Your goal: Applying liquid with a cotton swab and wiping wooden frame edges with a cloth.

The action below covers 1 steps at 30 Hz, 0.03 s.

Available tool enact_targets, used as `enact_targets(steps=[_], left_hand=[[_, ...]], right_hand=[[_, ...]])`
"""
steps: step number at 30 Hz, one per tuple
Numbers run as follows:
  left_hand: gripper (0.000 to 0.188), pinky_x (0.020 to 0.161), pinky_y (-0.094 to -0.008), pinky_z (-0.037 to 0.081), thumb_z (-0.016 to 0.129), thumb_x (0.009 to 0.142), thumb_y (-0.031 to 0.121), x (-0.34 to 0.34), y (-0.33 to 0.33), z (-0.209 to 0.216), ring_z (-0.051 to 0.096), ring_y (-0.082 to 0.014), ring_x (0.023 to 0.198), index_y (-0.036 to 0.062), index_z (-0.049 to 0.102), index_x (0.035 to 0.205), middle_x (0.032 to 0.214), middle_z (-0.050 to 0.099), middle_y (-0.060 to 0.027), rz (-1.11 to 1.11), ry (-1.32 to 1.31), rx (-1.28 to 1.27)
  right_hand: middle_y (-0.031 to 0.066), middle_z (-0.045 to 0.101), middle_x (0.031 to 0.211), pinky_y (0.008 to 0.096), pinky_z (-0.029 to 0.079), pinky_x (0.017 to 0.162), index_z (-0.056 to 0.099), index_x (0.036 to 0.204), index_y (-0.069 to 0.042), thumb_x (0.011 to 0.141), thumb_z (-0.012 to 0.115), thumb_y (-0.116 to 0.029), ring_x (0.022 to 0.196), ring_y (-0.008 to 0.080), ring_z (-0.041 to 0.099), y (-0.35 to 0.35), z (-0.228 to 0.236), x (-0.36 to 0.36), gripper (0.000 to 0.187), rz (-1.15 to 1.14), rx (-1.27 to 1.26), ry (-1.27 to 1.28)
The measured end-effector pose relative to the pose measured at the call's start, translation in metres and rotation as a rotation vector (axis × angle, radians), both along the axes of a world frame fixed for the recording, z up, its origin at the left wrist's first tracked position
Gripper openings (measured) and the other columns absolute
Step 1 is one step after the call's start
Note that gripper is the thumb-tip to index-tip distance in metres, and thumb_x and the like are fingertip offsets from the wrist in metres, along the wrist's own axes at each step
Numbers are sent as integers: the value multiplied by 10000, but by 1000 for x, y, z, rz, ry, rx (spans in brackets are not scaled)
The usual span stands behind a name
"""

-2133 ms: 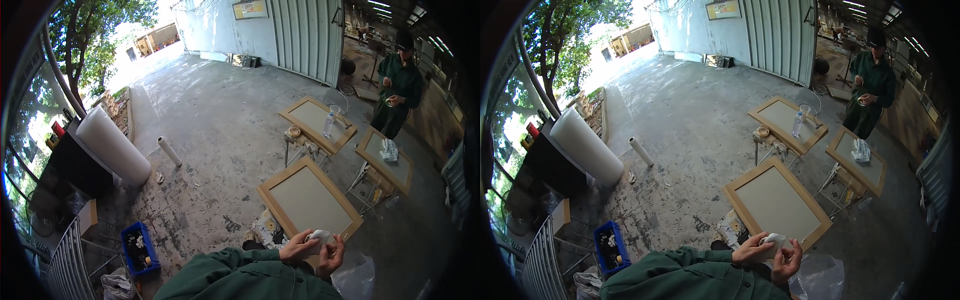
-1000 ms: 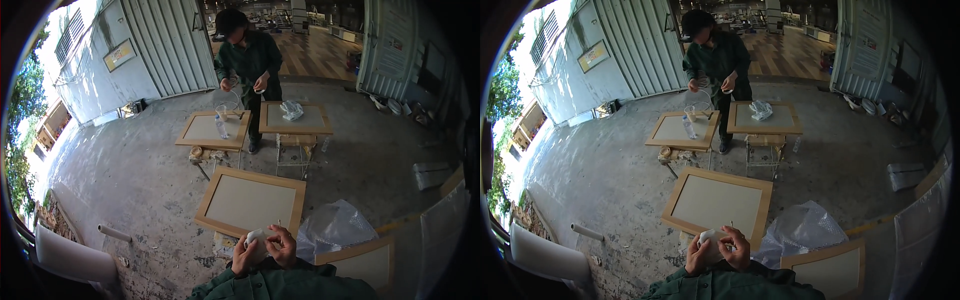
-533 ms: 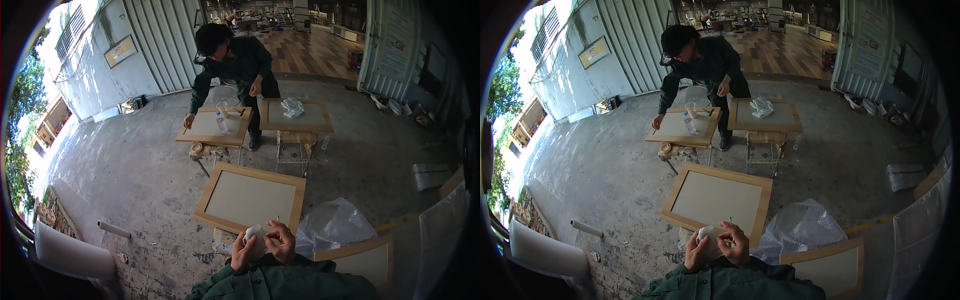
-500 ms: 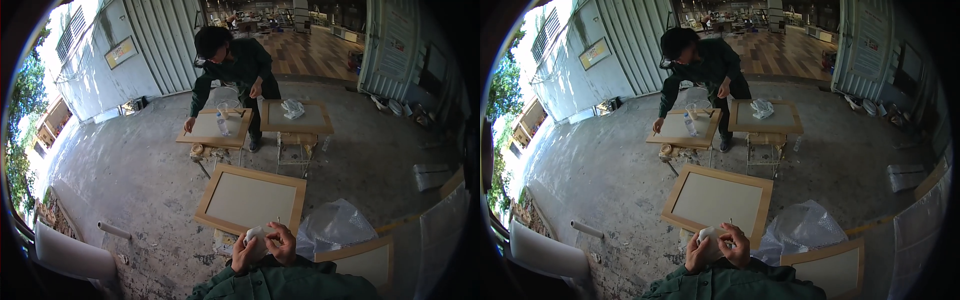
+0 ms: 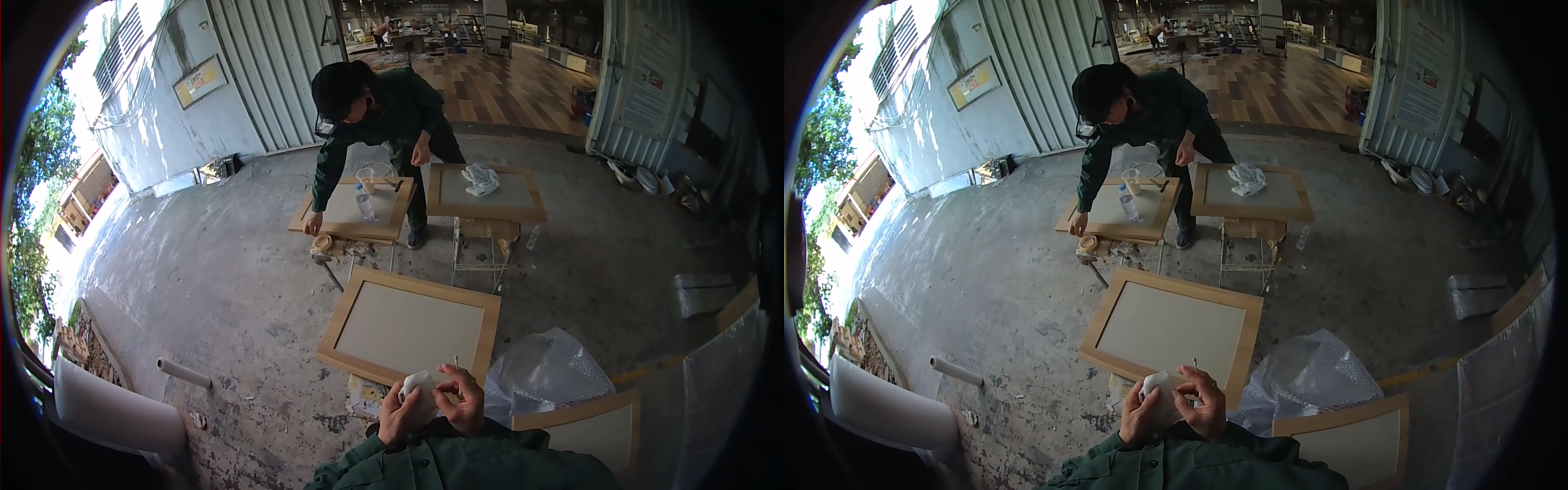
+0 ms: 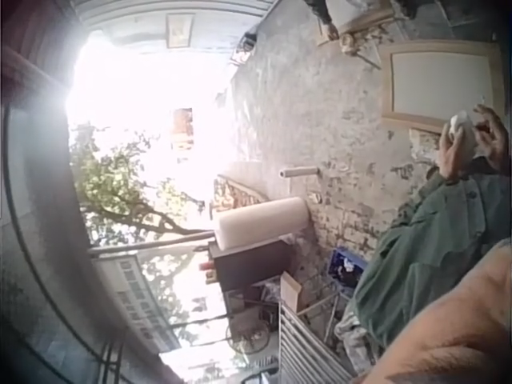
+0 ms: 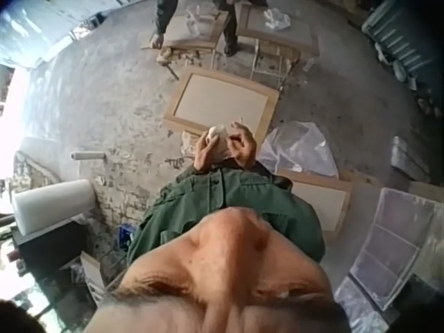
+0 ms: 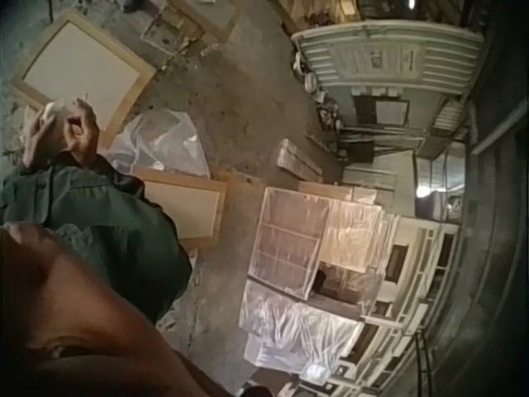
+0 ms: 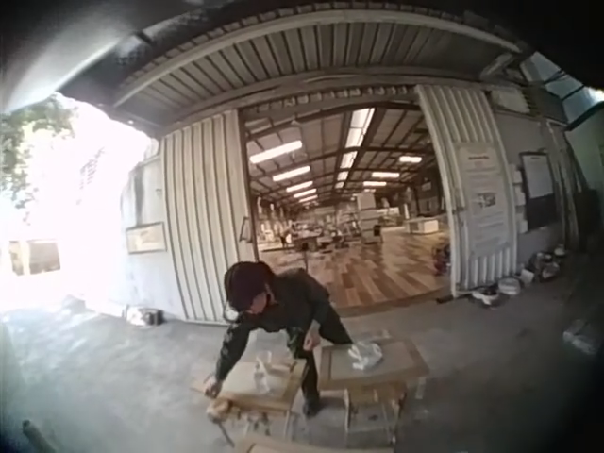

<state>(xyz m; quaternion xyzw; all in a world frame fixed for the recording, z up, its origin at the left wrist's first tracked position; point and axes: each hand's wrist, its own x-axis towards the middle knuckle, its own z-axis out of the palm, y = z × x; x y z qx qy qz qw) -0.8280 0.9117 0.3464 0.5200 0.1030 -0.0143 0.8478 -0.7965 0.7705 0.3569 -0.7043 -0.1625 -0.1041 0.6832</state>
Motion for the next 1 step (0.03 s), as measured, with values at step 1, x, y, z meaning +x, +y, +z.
enact_targets(steps=[1], left_hand=[[274,730,-212,438,583,909,222,0,-1,0,519,-78,838,30,518,1092,936,567,-16,-9,-15,-7]], right_hand=[[124,586,1144,279,531,701,518,1201,-42,754,642,19,769,174,654,0,-3,-1,468,-8,-8,-4]])
